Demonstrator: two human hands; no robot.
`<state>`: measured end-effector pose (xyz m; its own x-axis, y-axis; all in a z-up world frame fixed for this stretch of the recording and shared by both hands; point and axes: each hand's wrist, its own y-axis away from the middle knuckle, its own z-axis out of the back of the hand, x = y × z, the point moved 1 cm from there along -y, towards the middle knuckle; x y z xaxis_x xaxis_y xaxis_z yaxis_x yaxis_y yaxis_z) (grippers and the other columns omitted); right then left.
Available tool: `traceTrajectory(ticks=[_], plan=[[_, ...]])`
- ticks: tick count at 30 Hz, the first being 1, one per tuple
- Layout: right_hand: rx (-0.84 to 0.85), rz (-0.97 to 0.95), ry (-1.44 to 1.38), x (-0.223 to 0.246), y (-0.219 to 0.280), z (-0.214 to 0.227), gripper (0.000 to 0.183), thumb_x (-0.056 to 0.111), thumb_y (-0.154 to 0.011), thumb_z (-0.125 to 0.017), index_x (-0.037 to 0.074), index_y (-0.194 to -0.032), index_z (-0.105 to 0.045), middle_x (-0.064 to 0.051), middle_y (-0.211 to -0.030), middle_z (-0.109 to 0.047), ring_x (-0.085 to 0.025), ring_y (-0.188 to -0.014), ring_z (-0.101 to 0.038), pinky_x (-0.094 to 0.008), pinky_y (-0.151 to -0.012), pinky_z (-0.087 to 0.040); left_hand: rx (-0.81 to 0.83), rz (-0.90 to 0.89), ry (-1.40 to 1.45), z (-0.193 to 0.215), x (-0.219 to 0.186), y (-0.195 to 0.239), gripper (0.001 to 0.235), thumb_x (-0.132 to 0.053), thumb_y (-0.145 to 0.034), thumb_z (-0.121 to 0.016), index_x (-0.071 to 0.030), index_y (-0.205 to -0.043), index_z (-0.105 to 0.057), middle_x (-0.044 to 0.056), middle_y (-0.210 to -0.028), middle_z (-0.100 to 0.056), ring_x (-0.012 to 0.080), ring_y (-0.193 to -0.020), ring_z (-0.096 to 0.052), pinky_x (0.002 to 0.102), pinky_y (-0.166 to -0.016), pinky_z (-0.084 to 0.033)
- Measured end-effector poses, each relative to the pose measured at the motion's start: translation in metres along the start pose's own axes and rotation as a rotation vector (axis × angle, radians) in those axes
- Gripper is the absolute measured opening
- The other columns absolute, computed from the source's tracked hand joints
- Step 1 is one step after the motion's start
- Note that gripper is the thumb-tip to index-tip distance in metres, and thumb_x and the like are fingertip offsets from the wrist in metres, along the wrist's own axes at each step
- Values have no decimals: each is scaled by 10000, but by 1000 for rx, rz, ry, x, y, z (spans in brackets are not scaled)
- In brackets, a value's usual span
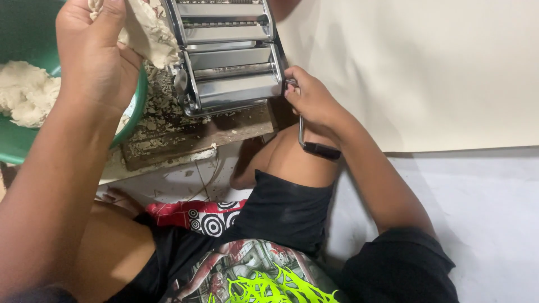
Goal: The person prepares dough by hand, flattens it into a sheet, and then passes the sheet through a manual pasta machine by turning a crank handle.
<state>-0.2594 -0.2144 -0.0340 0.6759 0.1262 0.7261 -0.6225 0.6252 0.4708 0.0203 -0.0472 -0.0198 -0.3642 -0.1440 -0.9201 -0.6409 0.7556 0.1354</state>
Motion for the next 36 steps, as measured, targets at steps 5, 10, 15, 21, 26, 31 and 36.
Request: traceTrajectory(ticks=[5, 10, 15, 21, 26, 31, 36], plan=[[-191, 144, 276, -31, -26, -3, 229, 54, -951, -393, 129, -1114, -536, -37, -988, -611, -161, -835, -518, -300, -758, -404, 47, -39, -11, 3, 3, 1, 198, -240, -1139, -571, -219, -1321, -646, -81, -1085, -696, 70, -875, -621, 245, -654, -523], [-48, 98, 316, -19, -35, 16, 328, -10, -892, -519, 158, -1096, -324, -40, -935, -491, -151, -886, -519, -285, -732, -392, 38, -54, 31, 8, 7, -3, 122, -230, -1122, -607, -206, -1233, -650, -77, -1053, -689, 80, -931, -661, 260, -693, -564], [45, 63, 261, -32, -51, 15, 323, -42, -848, -503, 160, -1036, -337, 60, -761, -391, -76, -714, -376, -260, -694, -338, 53, -82, 1, 4, 5, -3, 85, -215, -1133, -607, -223, -1207, -649, -68, -1085, -691, 93, -962, -673, 271, -700, -551], [-6, 211, 620, -54, -71, -1, 556, -36, -760, -529, 26, -1312, -501, -260, -1178, -677, -461, -1096, -637, -452, -858, -527, 86, -66, 39, 1, 10, -5, 197, -221, -1134, -588, -185, -1314, -656, -51, -1006, -702, 99, -811, -644, 279, -646, -600], [63, 201, 879, -51, -78, 13, 85, -81, -804, -454, -31, -751, -497, -238, -779, -556, -369, -618, -558, -434, -520, -418, 99, -80, 51, 5, 12, -9, 226, -266, -1100, -635, -194, -1313, -653, -61, -1097, -722, 81, -928, -694, 278, -672, -598], [95, 361, 1042, -28, -75, 30, 104, -16, -876, -530, -21, -886, -633, -246, -981, -572, -422, -727, -623, -460, -672, -529, 70, -70, 53, 6, 11, -11, 166, -231, -1110, -617, -183, -1265, -651, -35, -978, -692, 113, -797, -649, 292, -622, -583], [236, 370, 1130, -7, -90, 42, 165, 30, -915, -568, -15, -873, -721, -186, -916, -610, -379, -775, -616, -442, -730, -497, 83, -78, 47, 8, 10, -12, 163, -232, -1111, -615, -194, -1265, -654, -55, -1072, -693, 95, -902, -655, 280, -648, -591]])
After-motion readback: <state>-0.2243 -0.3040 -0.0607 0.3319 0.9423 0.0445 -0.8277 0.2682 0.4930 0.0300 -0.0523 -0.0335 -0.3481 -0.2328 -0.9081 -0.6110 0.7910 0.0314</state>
